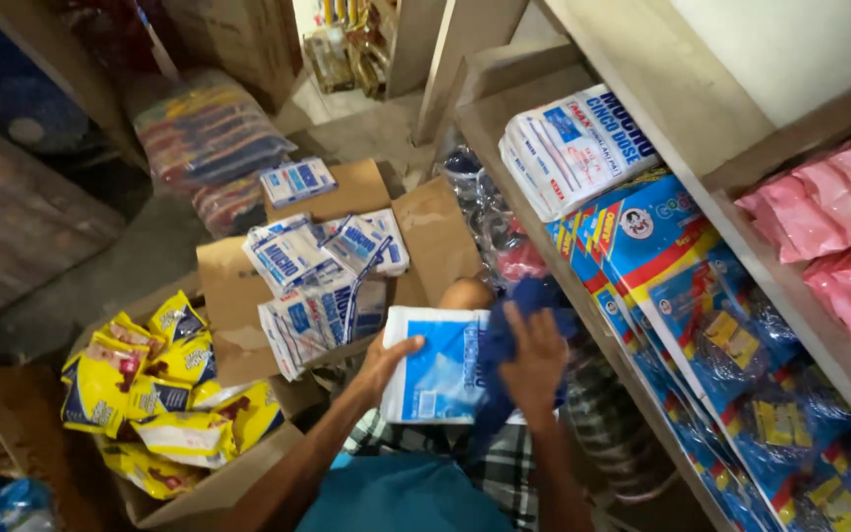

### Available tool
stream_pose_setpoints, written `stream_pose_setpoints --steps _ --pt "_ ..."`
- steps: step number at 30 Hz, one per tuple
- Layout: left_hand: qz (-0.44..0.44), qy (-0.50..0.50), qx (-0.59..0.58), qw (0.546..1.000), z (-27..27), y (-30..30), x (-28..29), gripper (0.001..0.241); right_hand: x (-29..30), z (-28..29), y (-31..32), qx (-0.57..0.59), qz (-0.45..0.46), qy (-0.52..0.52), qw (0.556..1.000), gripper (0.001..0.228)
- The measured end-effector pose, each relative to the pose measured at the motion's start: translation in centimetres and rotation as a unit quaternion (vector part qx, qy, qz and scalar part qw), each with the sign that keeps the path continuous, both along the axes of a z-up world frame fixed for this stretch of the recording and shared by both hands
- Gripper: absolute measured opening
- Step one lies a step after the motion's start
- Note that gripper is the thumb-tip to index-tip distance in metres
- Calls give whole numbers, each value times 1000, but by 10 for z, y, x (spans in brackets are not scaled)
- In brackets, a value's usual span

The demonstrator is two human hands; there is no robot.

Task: Wiping dust off product packages with a cloth and placing them onto grocery store shelves.

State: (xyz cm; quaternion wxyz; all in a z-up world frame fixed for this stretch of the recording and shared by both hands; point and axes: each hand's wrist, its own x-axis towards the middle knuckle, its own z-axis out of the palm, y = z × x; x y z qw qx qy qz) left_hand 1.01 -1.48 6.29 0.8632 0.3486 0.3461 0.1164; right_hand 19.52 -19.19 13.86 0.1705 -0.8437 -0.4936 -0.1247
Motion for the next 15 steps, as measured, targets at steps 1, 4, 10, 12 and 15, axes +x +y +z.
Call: stream_pose_setpoints --steps 1,4,10,12,15 --pt "12 -13 49 999 7 -3 -3 65 19 -6 -8 15 -28 -11 999 89" --pt "16 -24 127 991 46 -7 -10 68 49 -8 -35 134 -51 136 980 72" --pt "-94 -109 424 894 98 3 2 68 69 -61 -150 325 -144 551 755 68" --pt "-131 -154 500 842 120 12 11 69 49 -65 -176 330 -148 483 797 68" --pt "-245 -198 592 742 137 26 30 74 5 -51 -206 454 -122 560 682 72"
